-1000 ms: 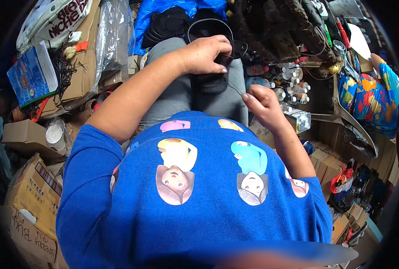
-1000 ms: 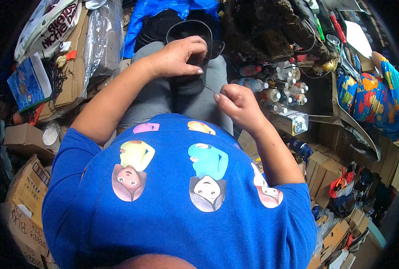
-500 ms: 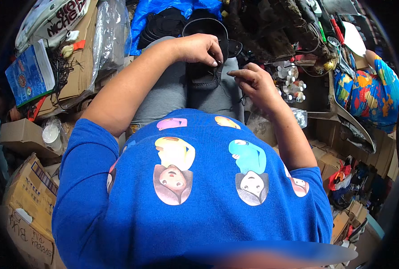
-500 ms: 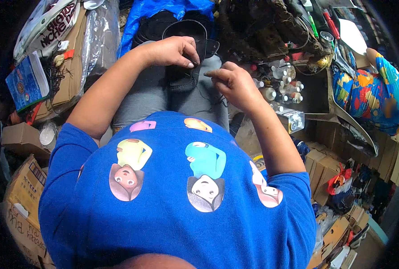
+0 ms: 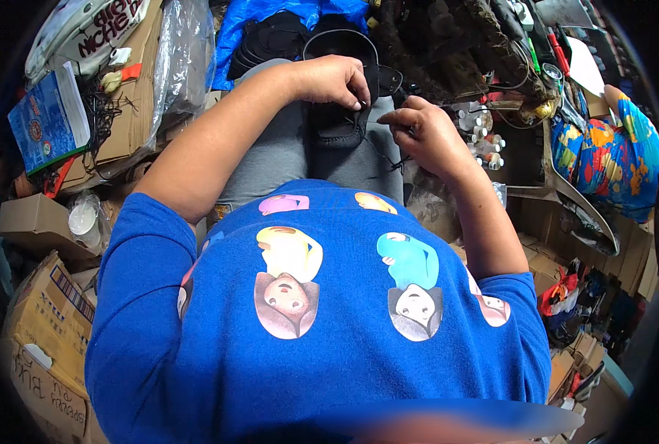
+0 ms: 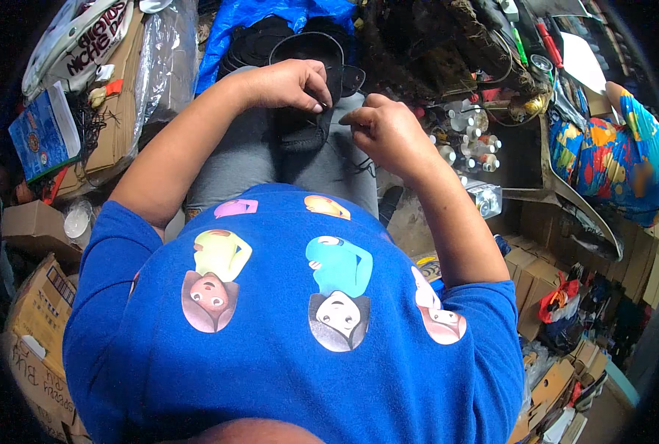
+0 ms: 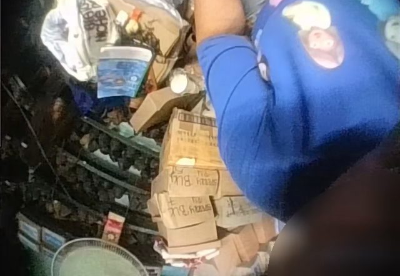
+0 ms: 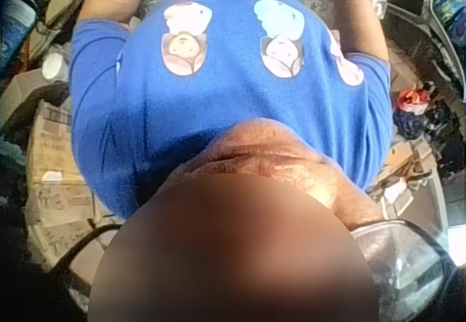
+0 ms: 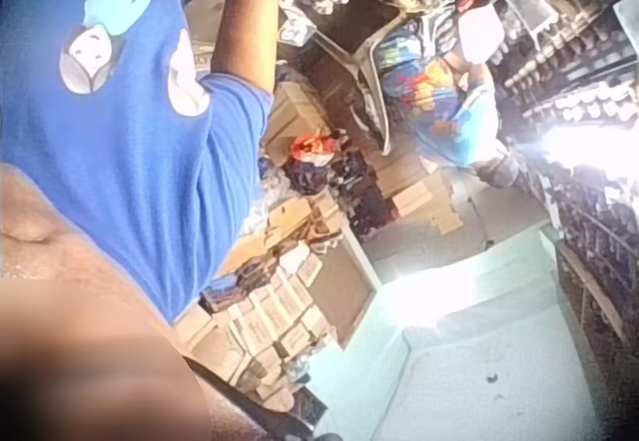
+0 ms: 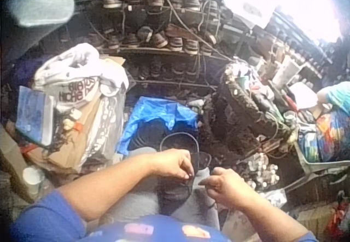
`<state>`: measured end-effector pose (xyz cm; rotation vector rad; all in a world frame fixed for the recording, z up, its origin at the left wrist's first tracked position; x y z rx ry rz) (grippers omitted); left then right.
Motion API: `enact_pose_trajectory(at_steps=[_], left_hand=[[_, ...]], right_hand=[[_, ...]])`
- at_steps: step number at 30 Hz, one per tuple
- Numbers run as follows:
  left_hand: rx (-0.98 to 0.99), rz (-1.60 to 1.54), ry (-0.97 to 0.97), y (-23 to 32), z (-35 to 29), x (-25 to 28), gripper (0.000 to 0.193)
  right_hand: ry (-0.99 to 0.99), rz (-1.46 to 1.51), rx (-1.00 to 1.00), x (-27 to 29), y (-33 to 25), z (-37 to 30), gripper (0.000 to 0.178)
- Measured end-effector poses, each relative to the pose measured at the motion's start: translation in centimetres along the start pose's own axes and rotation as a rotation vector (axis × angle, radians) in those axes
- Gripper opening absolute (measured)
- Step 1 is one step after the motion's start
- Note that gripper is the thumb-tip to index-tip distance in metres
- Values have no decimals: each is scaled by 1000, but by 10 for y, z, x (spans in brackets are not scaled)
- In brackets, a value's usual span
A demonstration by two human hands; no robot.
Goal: Hand-sewing the upper part of a black shoe using a needle and black thread.
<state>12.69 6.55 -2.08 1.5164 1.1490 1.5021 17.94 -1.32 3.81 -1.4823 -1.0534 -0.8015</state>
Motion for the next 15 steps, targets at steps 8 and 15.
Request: enact_pose_trajectory(at_steps=[8, 15], left_hand=[[-7, -2, 3, -2, 0, 0, 22], [-20, 30, -11, 0, -2, -1, 22]], right_hand=[[-18, 163, 4, -17, 18, 2, 26], [-34, 146, 94, -20, 9, 10, 29]])
Point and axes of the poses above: each hand's wrist, its own z-axis towards the middle knuckle, its own x-axis out of the back of the hand, y = z × x, the point moved 10 cm from there along z, towards the middle knuckle, and after that the axes turned 9 degrees about -z, right-handed, at the moved point
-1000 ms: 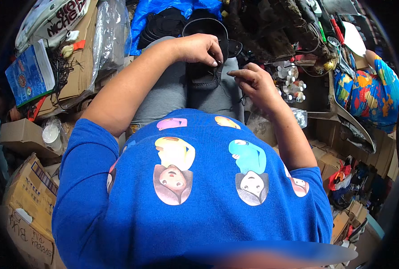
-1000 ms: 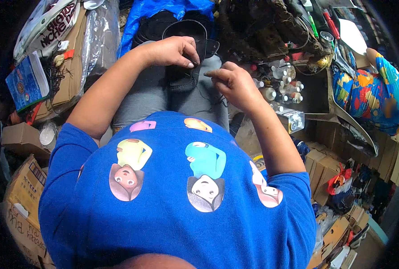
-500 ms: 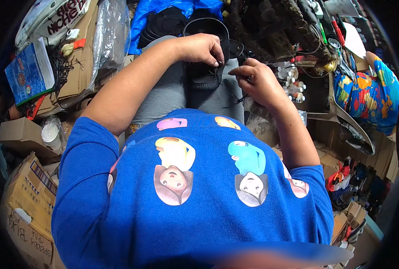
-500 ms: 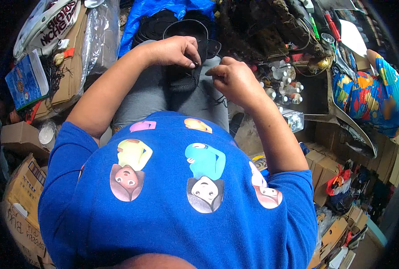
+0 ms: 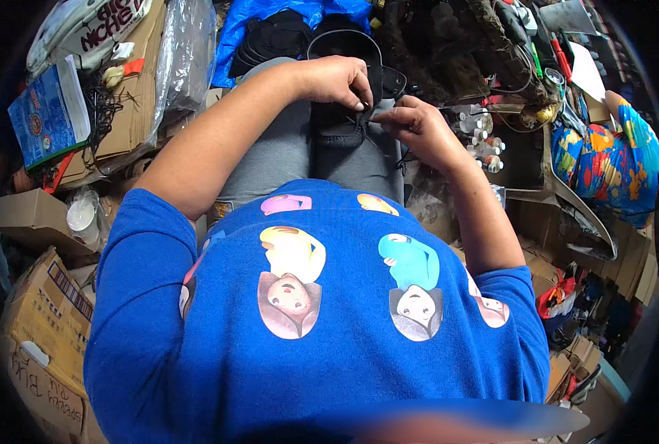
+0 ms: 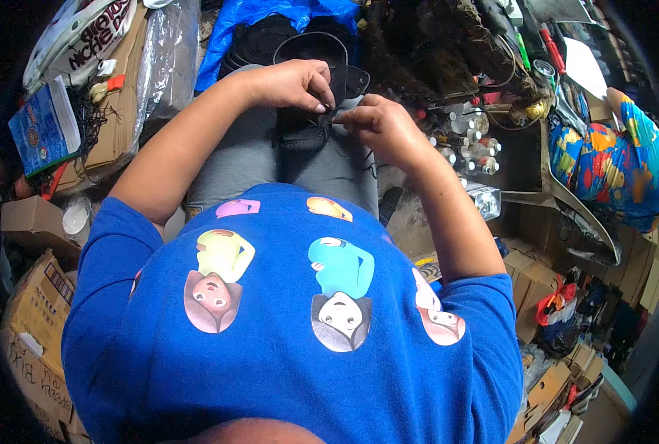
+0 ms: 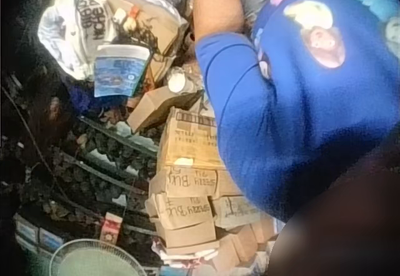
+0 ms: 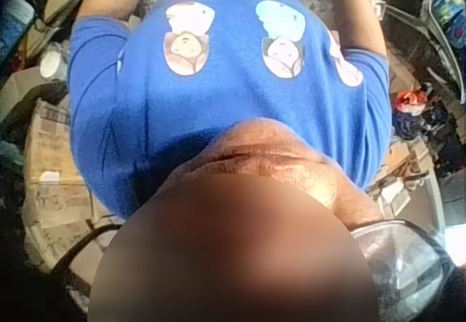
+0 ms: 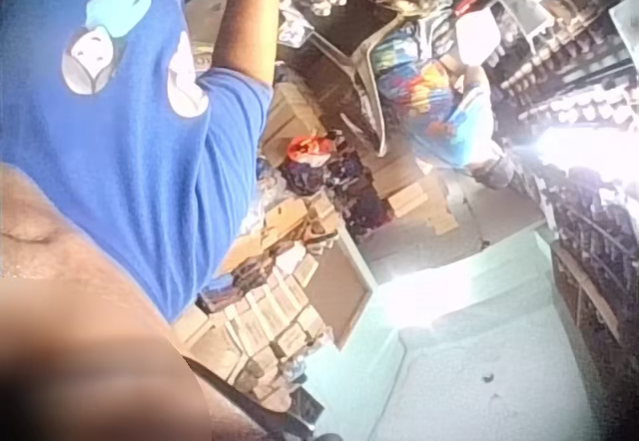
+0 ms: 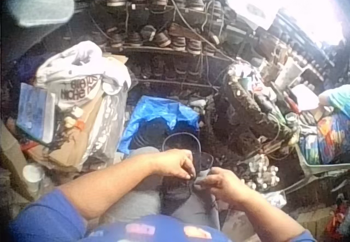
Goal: Hand-sewing the upper part of a black shoe using a needle and black thread.
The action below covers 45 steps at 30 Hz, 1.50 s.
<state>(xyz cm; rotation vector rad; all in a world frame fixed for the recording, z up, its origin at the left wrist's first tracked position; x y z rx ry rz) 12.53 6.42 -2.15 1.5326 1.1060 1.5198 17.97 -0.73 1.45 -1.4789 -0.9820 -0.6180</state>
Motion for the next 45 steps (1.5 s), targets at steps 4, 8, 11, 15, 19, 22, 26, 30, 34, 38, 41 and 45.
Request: enact_pose_trajectory(at_steps=[4, 8, 11, 15, 19, 22, 26, 30, 34, 38, 41, 45], left_hand=[[-50, 4, 3, 2, -4, 0, 26], [-25, 19, 28, -2, -2, -2, 27], [-17, 66, 88, 5, -9, 0, 26], [-265, 237, 655, 26, -56, 37, 35], [-86, 207, 668, 32, -101, 43, 31], [33, 199, 627, 38, -125, 26, 30], [105, 259, 592, 40, -152, 28, 32], [292, 328, 627, 16, -187, 58, 33], [332, 53, 999, -9, -257, 123, 22], [183, 23, 1351, -14, -315, 166, 21], [183, 176, 1093, 22, -229, 101, 14], [9, 467, 695, 52, -139, 4, 8]], right_hand=[[-106, 319, -100, -21, 32, 3, 28], [-62, 454, -118, -36, 33, 5, 22], [27, 473, -183, -38, 28, 7, 15], [124, 244, -75, -14, 4, -1, 17], [141, 111, -101, -13, -5, -17, 23], [190, -76, -59, -16, -17, -26, 28], [173, -159, -33, -13, -14, -22, 37], [127, -243, -58, -22, -14, -24, 39], [143, -381, -27, -16, -27, -26, 38], [153, -485, -42, -23, -35, -29, 36], [220, -582, -50, -25, -38, -34, 37], [185, -403, -78, -25, -23, -31, 37]])
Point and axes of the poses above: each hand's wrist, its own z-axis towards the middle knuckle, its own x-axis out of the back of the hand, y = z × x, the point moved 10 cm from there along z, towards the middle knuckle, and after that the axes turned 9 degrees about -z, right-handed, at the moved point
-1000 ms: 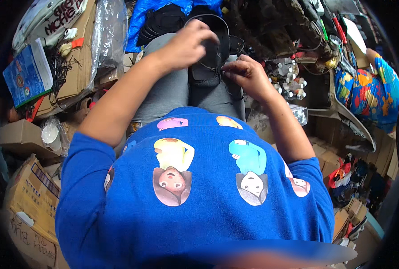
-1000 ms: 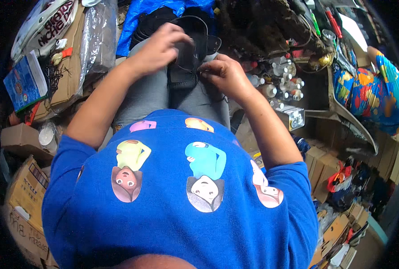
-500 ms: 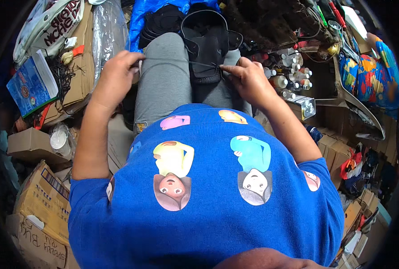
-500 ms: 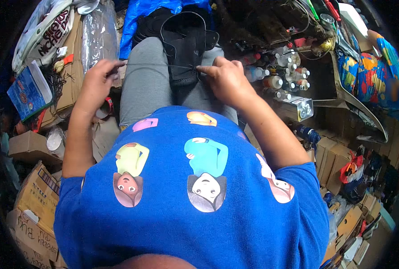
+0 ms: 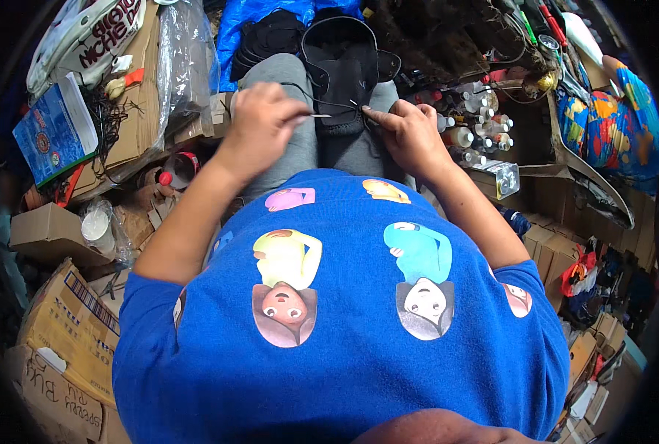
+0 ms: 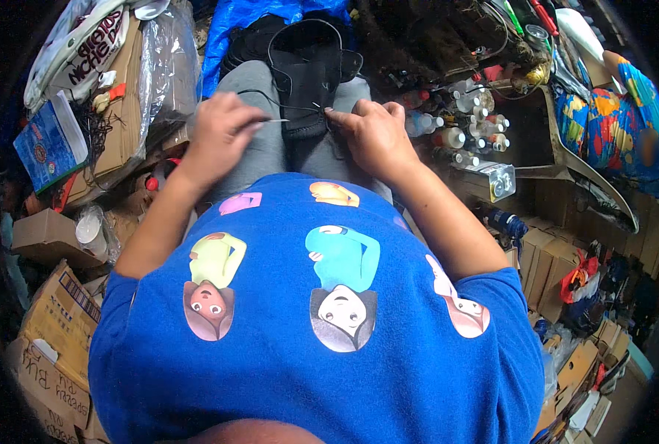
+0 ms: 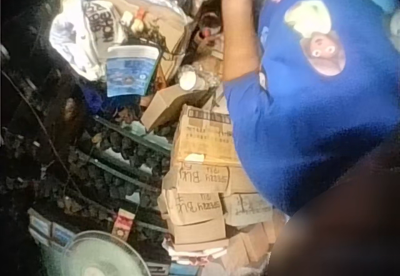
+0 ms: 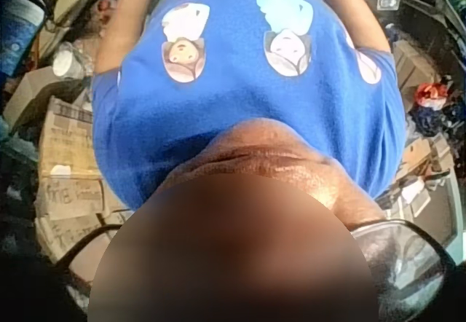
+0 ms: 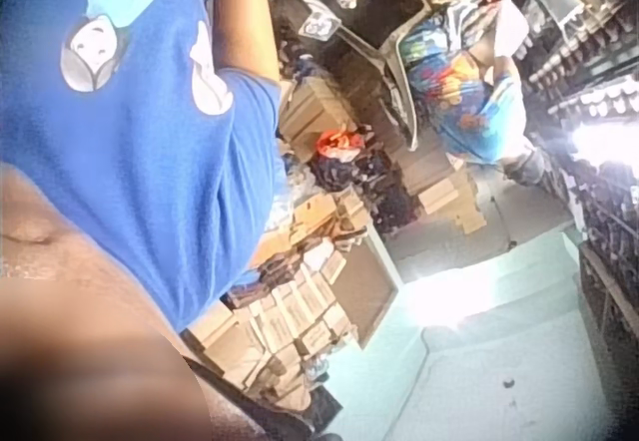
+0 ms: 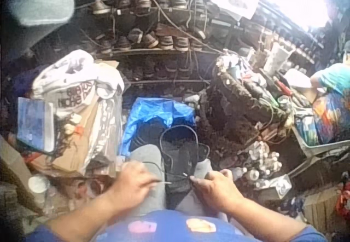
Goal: Hand-sewing the upper part of a black shoe using a needle and black thread.
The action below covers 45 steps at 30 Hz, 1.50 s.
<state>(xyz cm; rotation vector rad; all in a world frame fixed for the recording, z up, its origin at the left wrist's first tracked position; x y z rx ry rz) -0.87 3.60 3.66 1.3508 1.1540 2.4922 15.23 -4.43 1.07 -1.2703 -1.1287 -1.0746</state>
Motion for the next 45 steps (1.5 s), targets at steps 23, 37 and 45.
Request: enact_pose_trajectory(at_steps=[23, 37, 45], left_hand=[[24, -51, -68, -17, 32, -54, 23], [8, -72, -159, -19, 39, -65, 15], [98, -54, -97, -19, 31, -63, 11]], right_hand=[[-327, 573, 7, -28, 42, 38, 37], [-329, 619, 49, -31, 40, 36, 29], [-266, 976, -195, -51, 52, 19, 29]])
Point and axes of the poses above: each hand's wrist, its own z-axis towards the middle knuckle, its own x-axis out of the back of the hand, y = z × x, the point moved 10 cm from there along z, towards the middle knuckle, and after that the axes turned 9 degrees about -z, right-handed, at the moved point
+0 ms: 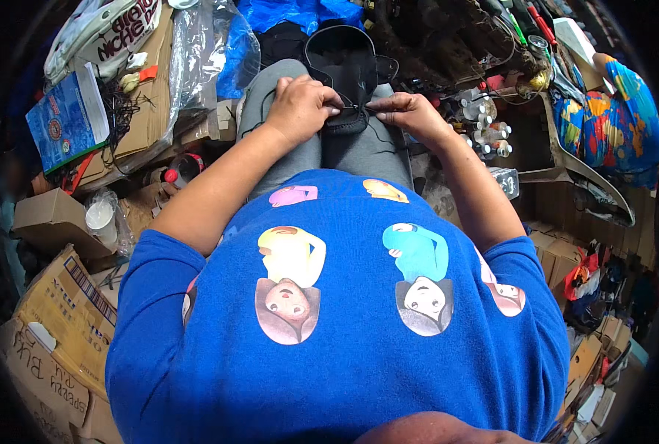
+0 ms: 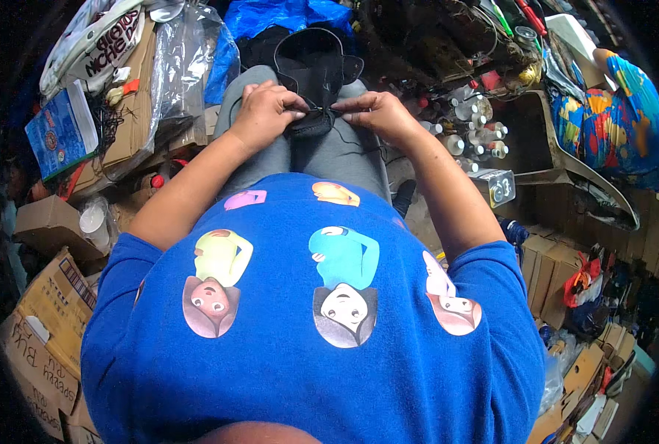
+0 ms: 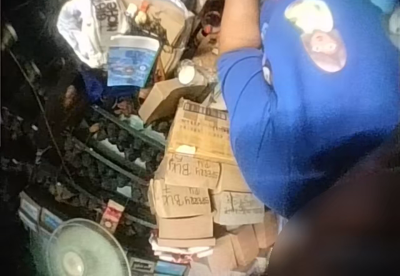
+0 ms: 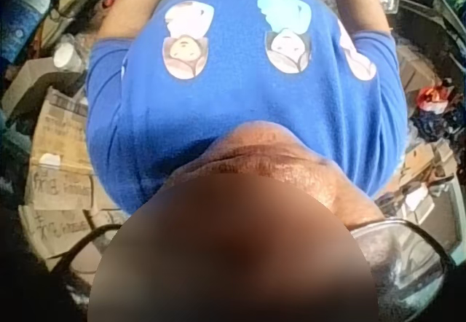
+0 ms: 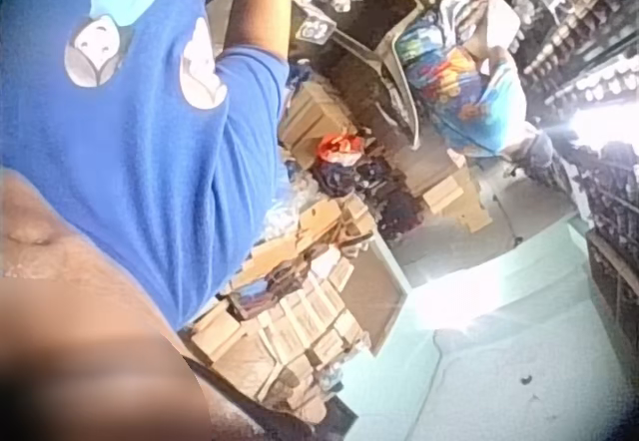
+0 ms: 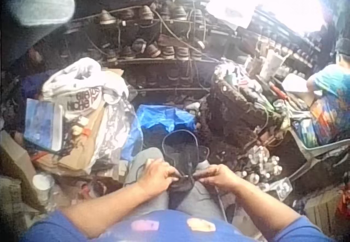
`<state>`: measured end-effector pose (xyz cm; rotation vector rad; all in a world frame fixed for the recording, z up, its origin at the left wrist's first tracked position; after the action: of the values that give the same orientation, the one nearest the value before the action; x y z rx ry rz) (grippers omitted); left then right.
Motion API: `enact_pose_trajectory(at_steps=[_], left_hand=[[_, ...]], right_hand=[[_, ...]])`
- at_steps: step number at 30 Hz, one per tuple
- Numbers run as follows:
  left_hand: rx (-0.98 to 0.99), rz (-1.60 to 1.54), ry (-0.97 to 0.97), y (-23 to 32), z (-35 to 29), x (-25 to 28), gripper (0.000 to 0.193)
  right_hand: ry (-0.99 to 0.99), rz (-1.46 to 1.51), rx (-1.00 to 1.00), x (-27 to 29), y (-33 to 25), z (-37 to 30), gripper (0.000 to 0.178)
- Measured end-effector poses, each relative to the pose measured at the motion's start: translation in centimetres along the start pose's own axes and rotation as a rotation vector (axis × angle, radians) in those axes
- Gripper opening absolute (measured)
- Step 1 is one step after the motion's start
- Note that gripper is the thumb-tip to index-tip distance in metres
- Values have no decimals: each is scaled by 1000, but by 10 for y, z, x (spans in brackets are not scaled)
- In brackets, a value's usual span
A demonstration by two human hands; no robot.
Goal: Hand-sewing the upper part of a black shoe using a needle and black thread.
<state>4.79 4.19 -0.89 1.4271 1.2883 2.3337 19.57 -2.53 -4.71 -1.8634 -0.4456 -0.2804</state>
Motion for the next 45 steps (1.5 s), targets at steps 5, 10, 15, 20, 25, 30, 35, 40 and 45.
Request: enact_pose_trajectory(at_steps=[5, 10, 15, 20, 25, 30, 35, 40, 45], left_hand=[[127, -17, -44, 1, 2, -9, 15], [227, -66, -93, -3, 10, -12, 16], [193, -48, -164, 3, 16, -17, 15], [-22, 164, -98, 15, 13, 5, 12], [13, 192, -121, 21, 3, 6, 10], [160, 119, -253, 13, 11, -18, 13], [7, 155, -267, 17, 8, -19, 13], [-69, 197, -298, 26, 10, -20, 16], [-67, 204, -264, 21, 4, -22, 21]], right_hand=[[-2, 81, -87, -3, 2, -2, 27], [-20, 106, -108, -2, -2, 6, 21], [-4, -233, -33, -1, -14, 21, 19], [10, -68, -50, 17, 0, 13, 18], [-20, 172, -63, 11, 1, -5, 24], [35, 113, -111, -2, 4, -32, 25], [73, 122, -37, 24, -10, -39, 16], [159, -430, -21, 67, 30, -2, 24], [471, -820, 84, 75, -45, -23, 26]])
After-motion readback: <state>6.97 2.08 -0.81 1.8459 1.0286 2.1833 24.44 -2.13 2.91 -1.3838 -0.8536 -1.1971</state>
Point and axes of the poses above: each hand's wrist, its own z-axis towards the middle knuckle, its own x-axis out of the back of the hand, y = z × x, the point moved 10 cm from there along z, towards the middle knuckle, and after that the axes turned 9 degrees about -z, right-handed, at the moved point
